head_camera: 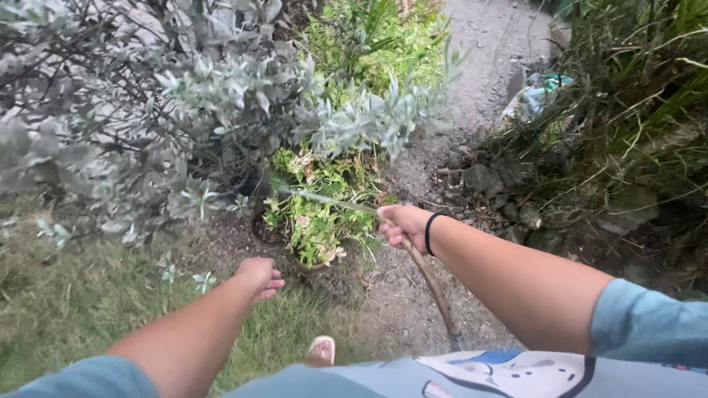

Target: The person waters various plants in a garden using a hose. They begin by spraying a large cycad-like plant, then move along a path to water smaller shrubs and ground cover. The person adjusts the water flow by covering the hose end with their hand.

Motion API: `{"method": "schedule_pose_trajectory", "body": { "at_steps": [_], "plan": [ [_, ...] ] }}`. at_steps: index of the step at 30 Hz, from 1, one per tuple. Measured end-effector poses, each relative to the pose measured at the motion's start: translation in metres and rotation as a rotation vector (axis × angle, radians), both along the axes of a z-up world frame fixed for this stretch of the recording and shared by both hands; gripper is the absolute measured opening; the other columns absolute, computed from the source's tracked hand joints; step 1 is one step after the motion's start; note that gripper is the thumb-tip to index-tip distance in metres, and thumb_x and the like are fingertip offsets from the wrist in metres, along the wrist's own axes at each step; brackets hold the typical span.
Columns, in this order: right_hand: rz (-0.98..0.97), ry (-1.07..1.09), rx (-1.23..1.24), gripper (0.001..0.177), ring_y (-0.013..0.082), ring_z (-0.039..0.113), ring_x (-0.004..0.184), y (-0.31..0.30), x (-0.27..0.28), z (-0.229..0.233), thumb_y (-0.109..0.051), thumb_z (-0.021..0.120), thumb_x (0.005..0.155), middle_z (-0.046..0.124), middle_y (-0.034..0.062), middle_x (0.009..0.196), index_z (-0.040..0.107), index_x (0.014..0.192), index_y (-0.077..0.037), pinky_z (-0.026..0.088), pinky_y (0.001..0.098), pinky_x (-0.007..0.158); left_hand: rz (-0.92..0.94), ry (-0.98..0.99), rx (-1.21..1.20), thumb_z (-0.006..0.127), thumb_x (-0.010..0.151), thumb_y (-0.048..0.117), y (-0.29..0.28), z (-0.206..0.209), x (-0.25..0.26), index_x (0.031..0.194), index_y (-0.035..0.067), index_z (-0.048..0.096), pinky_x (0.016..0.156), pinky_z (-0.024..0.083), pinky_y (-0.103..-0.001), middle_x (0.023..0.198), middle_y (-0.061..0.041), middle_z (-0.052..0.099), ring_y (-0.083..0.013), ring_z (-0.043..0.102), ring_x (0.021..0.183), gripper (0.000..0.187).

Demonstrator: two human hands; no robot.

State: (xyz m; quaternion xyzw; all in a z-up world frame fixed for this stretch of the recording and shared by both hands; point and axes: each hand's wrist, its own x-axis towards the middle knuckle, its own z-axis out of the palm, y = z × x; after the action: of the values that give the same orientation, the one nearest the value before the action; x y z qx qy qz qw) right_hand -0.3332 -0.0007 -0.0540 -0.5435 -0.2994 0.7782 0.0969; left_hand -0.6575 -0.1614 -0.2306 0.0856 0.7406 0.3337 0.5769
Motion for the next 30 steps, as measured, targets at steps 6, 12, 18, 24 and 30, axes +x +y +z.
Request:
{"method": "schedule_pose_trajectory", "body": {
  "at_steps": [6,12,18,24,30],
  "plan": [
    [-0.036,-0.015,0.032,0.007,0.0041,0.031,0.046,-0.025,0.001,-0.008,-0.018,0.041,0.107,0.048,0.0003,0.071,0.044,0.112,-0.014,0.030,0.0204,0.036,-0.043,0.019,0.019,0.047,0.104,0.022,-0.015,0.018,0.012,0.133,0.018,0.058,0.070,0.053,-0.041,0.105,-0.005,0.069,-0.0220,0.073,0.084,0.031],
    [-0.031,-0.038,0.038,0.013,0.0043,0.031,0.046,-0.037,-0.005,-0.007,-0.023,0.040,0.107,0.050,0.0010,0.071,0.047,0.112,-0.013,0.031,0.0206,0.037,-0.088,0.023,0.048,0.049,0.105,0.023,-0.007,0.020,0.006,0.133,0.017,0.057,0.069,0.052,-0.042,0.102,-0.006,0.068,-0.0228,0.071,0.080,0.030],
    [-0.162,-0.048,0.122,0.009,0.0053,0.033,0.046,-0.060,-0.016,-0.001,-0.022,0.044,0.107,0.047,0.0014,0.069,0.043,0.105,-0.014,0.030,0.0221,0.037,-0.234,0.030,0.085,0.051,0.103,0.026,0.010,0.033,-0.022,0.127,0.017,0.061,0.068,0.052,-0.040,0.100,-0.005,0.068,-0.0210,0.070,0.079,0.027],
    [-0.112,-0.128,0.043,0.011,0.0051,0.033,0.045,-0.114,-0.068,-0.012,-0.024,0.044,0.107,0.045,-0.0001,0.068,0.045,0.101,-0.015,0.029,0.0218,0.037,-0.369,0.027,0.113,0.050,0.102,0.024,0.021,0.032,-0.070,0.119,0.011,0.063,0.065,0.053,-0.039,0.099,-0.006,0.069,-0.0211,0.072,0.079,0.025],
    [-0.136,-0.079,0.073,0.007,0.0064,0.035,0.045,-0.170,-0.155,-0.020,-0.016,0.045,0.105,0.044,-0.0005,0.068,0.047,0.098,-0.014,0.031,0.0234,0.038,-0.462,0.045,0.055,0.048,0.103,0.026,0.017,0.013,-0.119,0.120,0.010,0.063,0.064,0.054,-0.039,0.103,-0.005,0.070,-0.0201,0.075,0.081,0.028]
  ]
}}
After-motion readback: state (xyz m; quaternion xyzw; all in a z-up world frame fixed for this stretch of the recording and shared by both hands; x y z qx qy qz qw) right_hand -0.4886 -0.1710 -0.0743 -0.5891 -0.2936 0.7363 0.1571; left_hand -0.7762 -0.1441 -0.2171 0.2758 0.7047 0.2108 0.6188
